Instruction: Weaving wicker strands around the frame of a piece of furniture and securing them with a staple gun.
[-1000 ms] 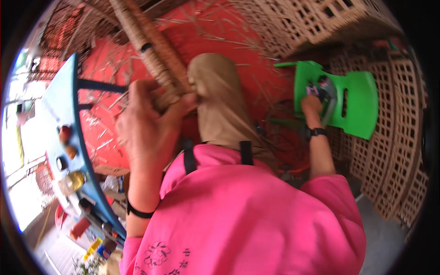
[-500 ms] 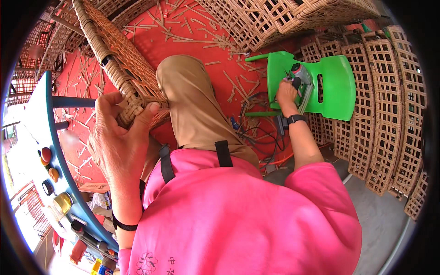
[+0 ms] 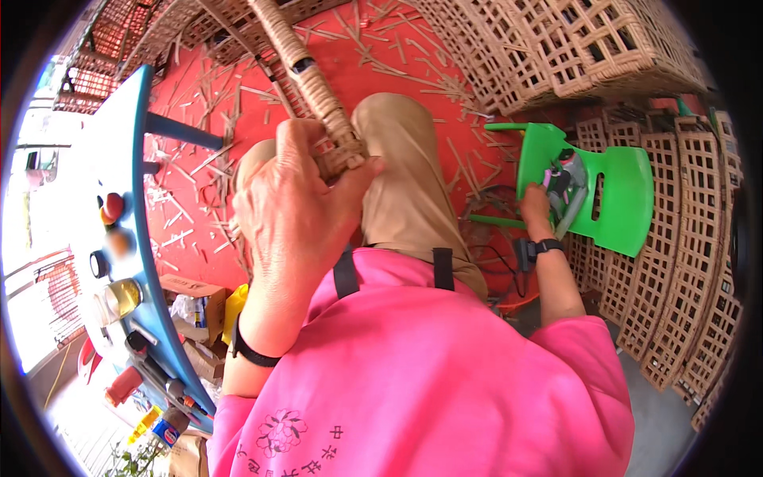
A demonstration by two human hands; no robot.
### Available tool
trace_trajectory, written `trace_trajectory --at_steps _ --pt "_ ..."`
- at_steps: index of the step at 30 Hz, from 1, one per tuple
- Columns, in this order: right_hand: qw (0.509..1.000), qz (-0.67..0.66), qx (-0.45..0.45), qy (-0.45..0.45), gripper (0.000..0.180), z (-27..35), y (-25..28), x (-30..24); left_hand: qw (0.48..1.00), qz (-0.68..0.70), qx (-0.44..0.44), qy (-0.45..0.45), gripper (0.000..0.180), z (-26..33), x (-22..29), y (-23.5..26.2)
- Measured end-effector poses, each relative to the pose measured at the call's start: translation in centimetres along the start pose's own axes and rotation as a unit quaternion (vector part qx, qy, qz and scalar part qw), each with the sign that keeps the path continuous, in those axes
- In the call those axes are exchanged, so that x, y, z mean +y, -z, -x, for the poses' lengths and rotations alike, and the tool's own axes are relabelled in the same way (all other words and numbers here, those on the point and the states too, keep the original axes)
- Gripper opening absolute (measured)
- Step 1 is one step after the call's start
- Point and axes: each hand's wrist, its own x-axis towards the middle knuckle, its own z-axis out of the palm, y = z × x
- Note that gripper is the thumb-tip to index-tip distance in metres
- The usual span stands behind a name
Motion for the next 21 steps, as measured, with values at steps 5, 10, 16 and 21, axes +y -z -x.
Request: trace_trajectory --at_steps 5,10,16,21 --pt "0.996 -0.012 0.084 0.023 0.011 -0.2 -2.4 -1.0 0.999 -0.003 -0.001 0.041 0.054 0.1 0.3 0.6" --pt "0.985 0.001 0.149 0.085 0.011 1.4 -3.5 -0.1 0.999 0.029 -0.005 0.037 0.054 0.0 0.3 0.1" --pt "0.988 -0.009 0.153 -0.01 0.015 3.9 2.1 -2.9 0.999 0.035 0.015 0.016 0.054 0.0 -0.6 -0.5" --pt "0.981 -0.117 0.153 -0.017 0.023 3.8 4.9 2.0 1.0 0.006 0.013 -0.009 0.049 0.1 0.1 0.4"
